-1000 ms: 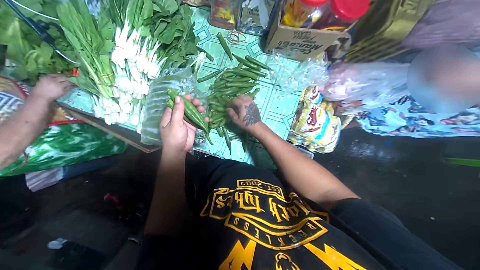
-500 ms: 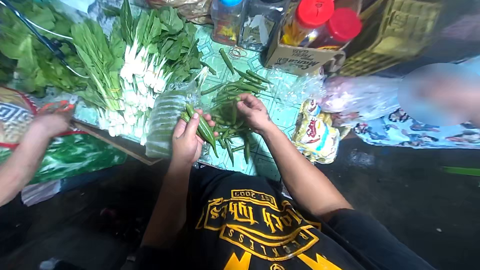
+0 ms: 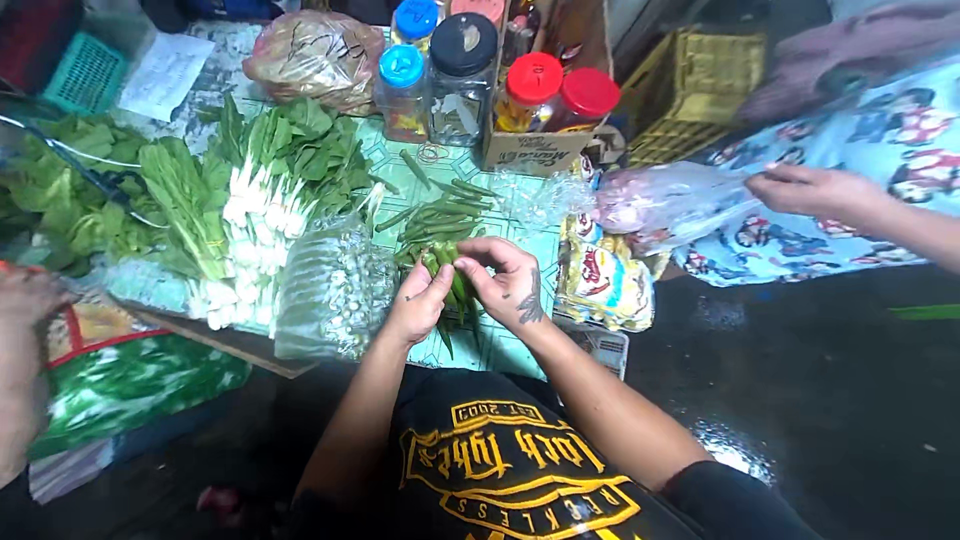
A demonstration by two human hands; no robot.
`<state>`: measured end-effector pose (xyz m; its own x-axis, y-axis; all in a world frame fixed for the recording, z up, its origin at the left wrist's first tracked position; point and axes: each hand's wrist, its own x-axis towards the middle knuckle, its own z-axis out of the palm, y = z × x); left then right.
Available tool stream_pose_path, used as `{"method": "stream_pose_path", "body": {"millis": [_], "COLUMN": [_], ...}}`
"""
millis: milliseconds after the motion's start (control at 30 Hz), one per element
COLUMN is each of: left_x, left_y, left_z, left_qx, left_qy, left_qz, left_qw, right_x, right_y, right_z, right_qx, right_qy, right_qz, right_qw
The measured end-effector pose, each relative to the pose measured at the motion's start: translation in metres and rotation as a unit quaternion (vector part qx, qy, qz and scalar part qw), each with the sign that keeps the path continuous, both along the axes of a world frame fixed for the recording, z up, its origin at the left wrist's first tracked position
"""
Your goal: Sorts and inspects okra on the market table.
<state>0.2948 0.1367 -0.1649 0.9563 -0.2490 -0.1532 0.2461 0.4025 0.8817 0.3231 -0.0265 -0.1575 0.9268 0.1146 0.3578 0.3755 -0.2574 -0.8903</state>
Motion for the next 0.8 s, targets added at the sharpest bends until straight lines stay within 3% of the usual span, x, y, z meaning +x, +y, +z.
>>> {"method": "stream_pose_path", "body": {"millis": [100, 200, 300, 400, 467, 567, 633, 800], "left_x": [-0.003, -0.004, -0.006, -0.010, -0.014, -0.029, -0.030, -0.018], "left_y": [-0.011, -0.019, -0.018, -0.021, -0.026, -0.021, -0.016, -0.017], "left_z": [0.002, -0.001, -0.006, -0.015, -0.018, -0.022, -0.027, -0.015], "left_qx": [0.037, 0.083, 0.079, 0.079, 0.106, 0.205, 0.239, 0.250], "left_qy": [-0.006, 0.007, 0.014, -0.022, -0.058, -0.122, -0.171, -0.071], "left_qz": [0.017, 0.038, -0.002, -0.085, -0.110, -0.098, -0.109, -0.119], "left_qw": [0.999, 0.996, 0.997, 0.993, 0.987, 0.966, 0.950, 0.958], "right_x": [-0.007, -0.007, 0.008, 0.024, 0.025, 0.007, -0.001, 0.000], "right_y": [-0.006, -0.020, -0.041, -0.057, -0.055, -0.029, -0.028, -0.036], "right_z": [-0.005, -0.003, 0.015, 0.046, 0.059, 0.034, 0.019, 0.006], "right_qx": [-0.001, -0.063, -0.074, -0.066, -0.129, -0.302, -0.351, -0.292], "right_qy": [-0.003, 0.033, 0.074, 0.019, -0.030, -0.070, -0.052, -0.004], "right_qz": [0.001, 0.064, 0.100, 0.123, 0.174, 0.271, 0.292, 0.230], "right_qw": [1.000, 0.995, 0.989, 0.990, 0.976, 0.911, 0.888, 0.928]}}
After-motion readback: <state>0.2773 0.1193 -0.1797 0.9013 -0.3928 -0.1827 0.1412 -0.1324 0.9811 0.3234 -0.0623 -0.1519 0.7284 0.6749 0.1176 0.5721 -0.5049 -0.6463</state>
